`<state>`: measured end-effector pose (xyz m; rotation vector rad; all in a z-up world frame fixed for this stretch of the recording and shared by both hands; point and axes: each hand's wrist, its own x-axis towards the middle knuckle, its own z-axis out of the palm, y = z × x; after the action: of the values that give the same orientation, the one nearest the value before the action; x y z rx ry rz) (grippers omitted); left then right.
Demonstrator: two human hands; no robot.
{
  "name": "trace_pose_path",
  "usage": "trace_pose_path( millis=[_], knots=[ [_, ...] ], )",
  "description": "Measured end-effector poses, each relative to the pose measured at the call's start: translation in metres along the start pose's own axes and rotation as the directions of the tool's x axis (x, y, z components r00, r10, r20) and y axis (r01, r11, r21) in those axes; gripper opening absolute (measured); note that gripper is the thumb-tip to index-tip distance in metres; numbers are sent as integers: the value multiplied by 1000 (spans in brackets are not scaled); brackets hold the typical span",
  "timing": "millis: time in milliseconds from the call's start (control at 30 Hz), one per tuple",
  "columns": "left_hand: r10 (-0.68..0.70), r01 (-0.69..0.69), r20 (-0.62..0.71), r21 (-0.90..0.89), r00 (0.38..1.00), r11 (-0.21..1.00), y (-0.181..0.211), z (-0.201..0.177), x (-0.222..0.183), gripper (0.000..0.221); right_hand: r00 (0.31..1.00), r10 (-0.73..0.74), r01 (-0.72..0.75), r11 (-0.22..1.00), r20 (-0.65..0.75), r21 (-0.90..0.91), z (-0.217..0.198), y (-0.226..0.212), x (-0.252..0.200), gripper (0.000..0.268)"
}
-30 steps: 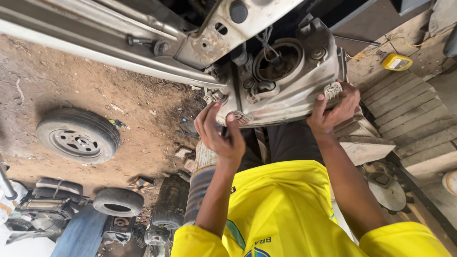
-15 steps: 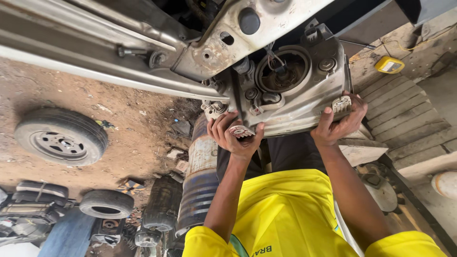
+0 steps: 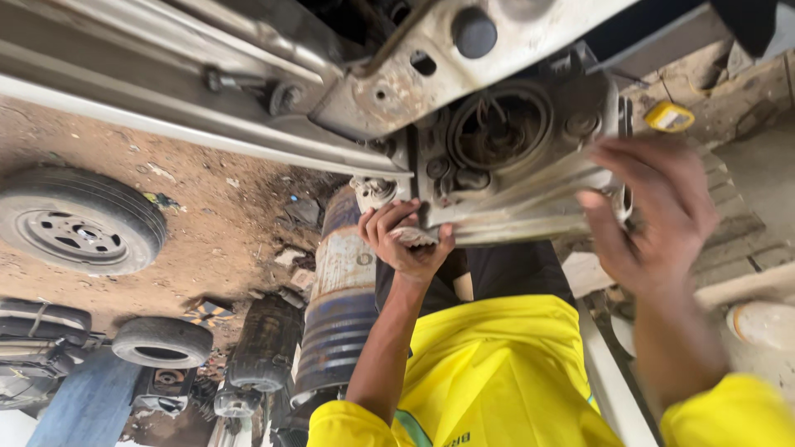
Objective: The person unbolts a headlight housing from the engine bay of a car using a socket wrench and removes the housing by hand.
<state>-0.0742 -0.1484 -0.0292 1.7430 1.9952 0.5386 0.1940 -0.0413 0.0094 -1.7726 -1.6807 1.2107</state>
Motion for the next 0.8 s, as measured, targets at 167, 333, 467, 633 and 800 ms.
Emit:
trace_pose_path(
  millis=[167,333,467,633,800],
  knots=[
    [-29,28,12,54,1000,998,21,1,14,48,816,-343,394,919,466,-12,34,-19,91,42],
    [-106,106,63,1,992,994,40,-3,30,40,542,79,262,930,837,-257,87,-12,129,40],
    [-111,114,99,-25,989,993,43,-8,40,33,676,-75,314,929,733,-195,95,17,135,45],
    [-134,139,92,-51,987,989,54,-12,49,32,625,-80,220,972,776,-77,61,24,119,46],
    [-249,251,66,-40,966,967,88,-10,48,31,723,-174,234,972,669,0,36,8,114,43]
  ],
)
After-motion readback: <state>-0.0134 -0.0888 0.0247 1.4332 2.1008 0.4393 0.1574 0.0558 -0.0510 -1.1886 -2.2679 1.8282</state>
